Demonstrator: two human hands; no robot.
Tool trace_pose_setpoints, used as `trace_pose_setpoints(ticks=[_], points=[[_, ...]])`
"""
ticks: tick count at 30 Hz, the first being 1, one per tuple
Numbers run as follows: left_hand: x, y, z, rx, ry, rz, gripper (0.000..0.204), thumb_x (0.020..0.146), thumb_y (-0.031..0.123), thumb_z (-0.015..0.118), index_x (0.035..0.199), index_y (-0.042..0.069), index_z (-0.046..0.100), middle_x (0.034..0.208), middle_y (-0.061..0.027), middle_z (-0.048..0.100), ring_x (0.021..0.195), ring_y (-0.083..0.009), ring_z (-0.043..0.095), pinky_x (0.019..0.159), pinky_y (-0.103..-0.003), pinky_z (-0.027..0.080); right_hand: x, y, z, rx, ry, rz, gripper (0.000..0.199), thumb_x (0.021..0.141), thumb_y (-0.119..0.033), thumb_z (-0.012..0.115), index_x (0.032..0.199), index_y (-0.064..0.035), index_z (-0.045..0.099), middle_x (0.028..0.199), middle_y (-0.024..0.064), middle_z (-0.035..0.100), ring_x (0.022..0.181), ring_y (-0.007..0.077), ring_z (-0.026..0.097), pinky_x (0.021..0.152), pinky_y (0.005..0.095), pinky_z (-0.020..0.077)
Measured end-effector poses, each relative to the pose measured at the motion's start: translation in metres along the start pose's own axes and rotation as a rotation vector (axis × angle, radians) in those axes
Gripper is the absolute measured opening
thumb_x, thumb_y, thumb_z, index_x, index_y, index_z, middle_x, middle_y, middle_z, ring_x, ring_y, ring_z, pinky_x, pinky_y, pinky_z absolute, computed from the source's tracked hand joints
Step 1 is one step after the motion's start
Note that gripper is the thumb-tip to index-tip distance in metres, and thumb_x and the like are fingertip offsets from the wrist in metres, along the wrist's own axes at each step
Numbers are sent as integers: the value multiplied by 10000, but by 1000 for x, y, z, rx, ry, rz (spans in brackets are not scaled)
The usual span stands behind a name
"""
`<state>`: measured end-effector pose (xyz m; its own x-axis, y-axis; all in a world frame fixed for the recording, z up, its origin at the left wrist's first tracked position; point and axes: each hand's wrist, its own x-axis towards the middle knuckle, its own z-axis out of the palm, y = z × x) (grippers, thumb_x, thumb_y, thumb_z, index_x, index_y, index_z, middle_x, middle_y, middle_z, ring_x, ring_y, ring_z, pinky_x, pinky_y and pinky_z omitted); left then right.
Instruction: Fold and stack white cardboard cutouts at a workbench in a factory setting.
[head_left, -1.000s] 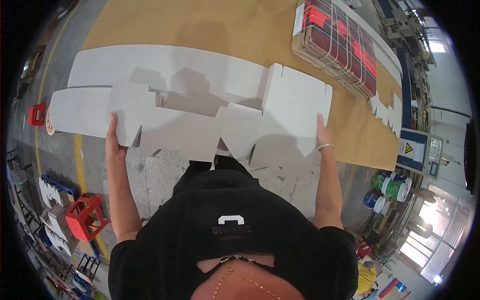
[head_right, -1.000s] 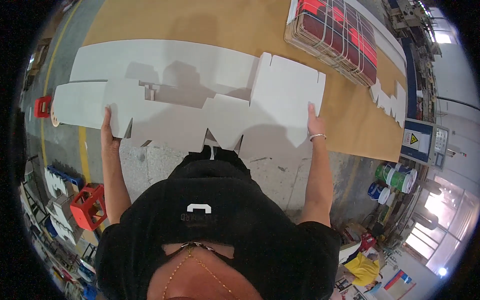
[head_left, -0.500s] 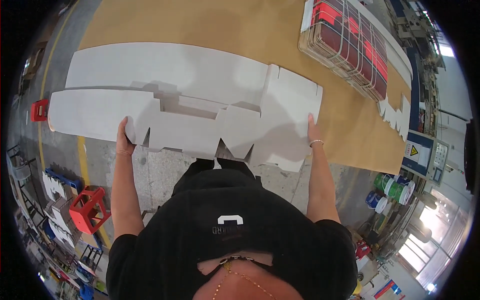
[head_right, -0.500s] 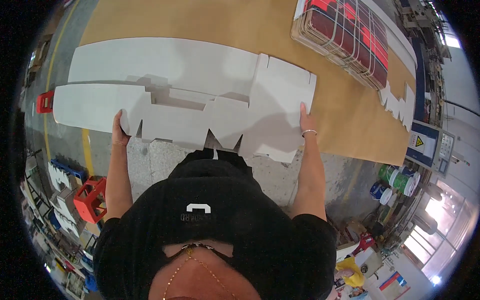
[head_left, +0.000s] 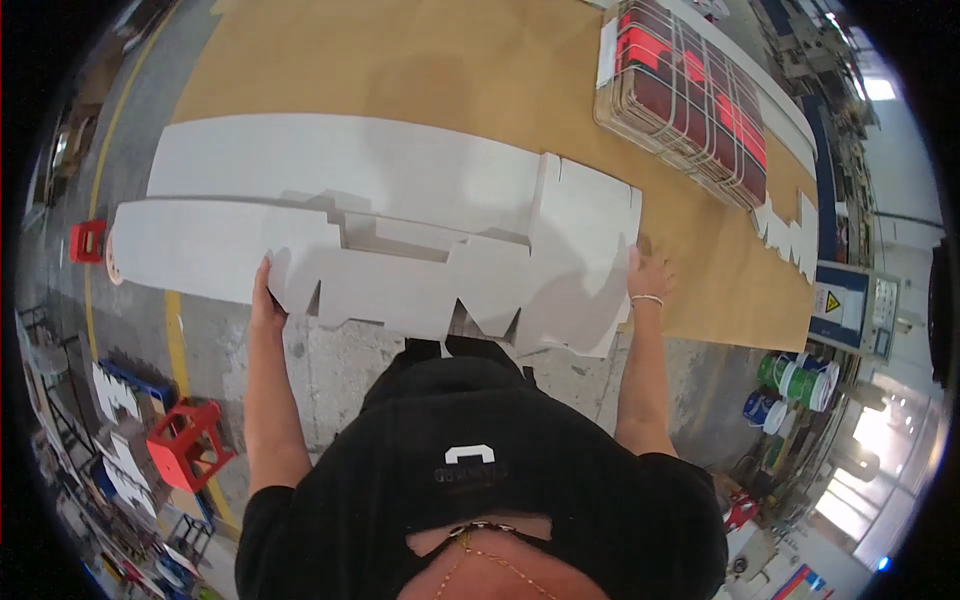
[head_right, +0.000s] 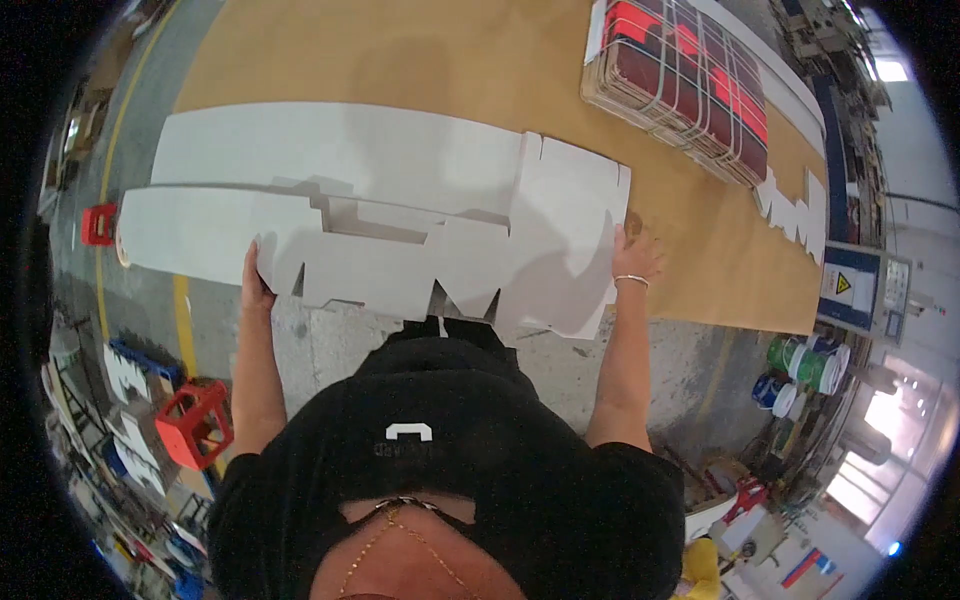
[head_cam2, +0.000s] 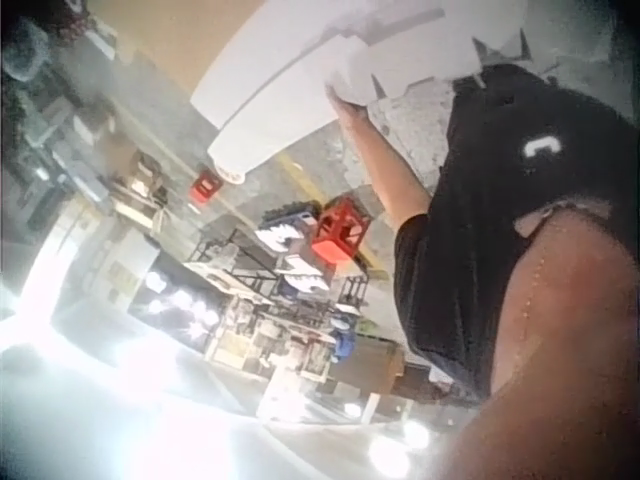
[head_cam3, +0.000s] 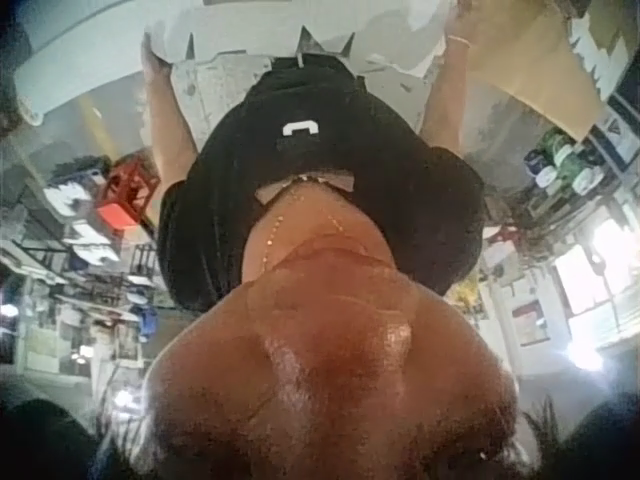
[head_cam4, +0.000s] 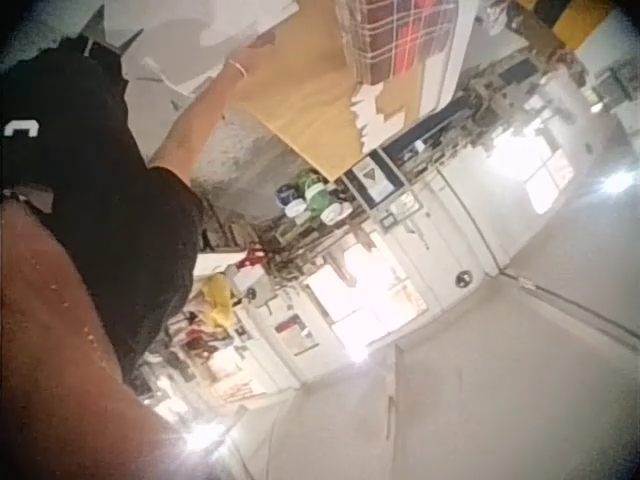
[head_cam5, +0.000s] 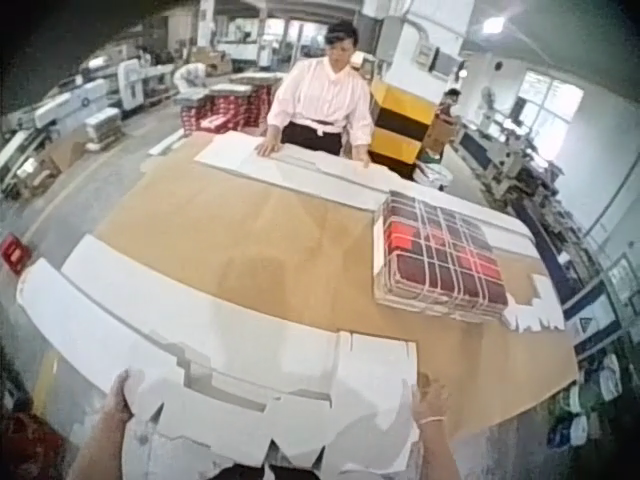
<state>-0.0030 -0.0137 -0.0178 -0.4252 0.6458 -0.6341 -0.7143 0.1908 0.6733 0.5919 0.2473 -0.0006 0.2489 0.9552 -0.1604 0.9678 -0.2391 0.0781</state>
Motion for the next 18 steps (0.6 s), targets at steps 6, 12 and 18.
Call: trace_pose_setpoints(ticks=[6, 12, 18], points=[[-3, -5, -14, 57, -138, -25, 589, 816, 370, 599, 1272, 42, 423, 1208, -93, 527, 1064, -228, 529, 923, -361, 415, -96, -67, -17, 163, -66, -657, 867, 600, -585, 680, 1344, -301, 334, 1378, 148, 307, 1240, 375, 309, 918, 532, 367], [-33, 14, 47, 235, -20, 63, 586, 762, 189, 674, 1246, -17, 414, 1163, -103, 537, 1056, -247, 532, 865, -337, 447, -113, -69, -3, 137, -81, -583, 947, 522, -576, 733, 1341, -314, 335, 1407, 136, 265, 1239, 435, 277, 886, 542, 394], [-104, 31, 139, 971, 165, 687, 454, 745, 153, 657, 1149, -8, 528, 1026, -146, 618, 931, -274, 602, 807, -343, 462, -113, -59, -1, 113, -109, -586, 983, 515, -543, 759, 1357, -324, 301, 1431, 134, 213, 1243, 456, 257, 881, 530, 398]])
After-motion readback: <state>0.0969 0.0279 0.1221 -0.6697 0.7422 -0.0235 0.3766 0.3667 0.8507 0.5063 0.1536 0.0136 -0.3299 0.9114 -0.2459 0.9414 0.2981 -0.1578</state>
